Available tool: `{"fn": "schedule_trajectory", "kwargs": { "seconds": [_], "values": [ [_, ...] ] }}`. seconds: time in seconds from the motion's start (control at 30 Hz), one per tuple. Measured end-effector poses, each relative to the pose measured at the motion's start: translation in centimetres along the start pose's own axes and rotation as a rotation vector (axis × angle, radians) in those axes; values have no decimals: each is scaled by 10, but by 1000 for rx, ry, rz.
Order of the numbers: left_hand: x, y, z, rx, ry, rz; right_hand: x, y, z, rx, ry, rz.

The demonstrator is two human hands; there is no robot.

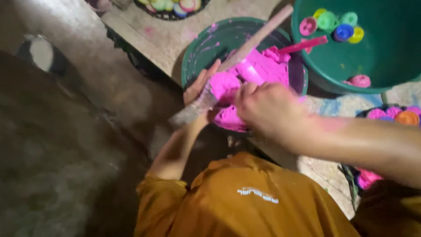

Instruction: The person scoops pink paste from a green bucket using a pink spatula and fills a wooden mold. They press the mold onto a tray of pink textured items and then place colorful plastic bottle caps onto the items.

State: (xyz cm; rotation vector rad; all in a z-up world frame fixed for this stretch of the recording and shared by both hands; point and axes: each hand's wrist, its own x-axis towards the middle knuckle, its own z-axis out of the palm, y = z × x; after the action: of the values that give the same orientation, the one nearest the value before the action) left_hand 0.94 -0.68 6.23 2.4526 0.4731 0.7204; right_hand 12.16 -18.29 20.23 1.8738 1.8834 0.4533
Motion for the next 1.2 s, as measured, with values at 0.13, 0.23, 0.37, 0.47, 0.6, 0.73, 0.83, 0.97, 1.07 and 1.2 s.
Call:
{"fn": "schedule_trajectory", "kwargs": {
  "seconds": [0.13,0.23,0.37,0.47,0.6,0.73,0.83,0.97,1.07,1.2],
  "values": [
    [-2,-3,30,-526,109,-172,-2,0,-12,181,44,-51],
    [12,-26,30,-1259,19,-487,-38,28,-29,304,97,67],
    [14,-35,17,-675,73,-134,-64,50,-29,-14,-80,101],
    [-2,-22,9,154,172,284,-63,52,-24,-107,96,6],
    [-11,-5,15,-184,-60,74,-24,34,-27,-168,153,-111],
    [-9,-13,35,-17,-16,236,5,13,-29,85,63,-121],
    [-16,-35,32,250,-23,168,-18,23,-31,248,95,-99],
    [-3,-48,6,8,231,-43,-62,42,-33,486,69,242],
    [13,-13,12,-1237,327,-14,-36,25,8,1008,504,204],
    [11,25,-6,251,262,-152,7,-45,93,1327,552,351]
  ]
}}
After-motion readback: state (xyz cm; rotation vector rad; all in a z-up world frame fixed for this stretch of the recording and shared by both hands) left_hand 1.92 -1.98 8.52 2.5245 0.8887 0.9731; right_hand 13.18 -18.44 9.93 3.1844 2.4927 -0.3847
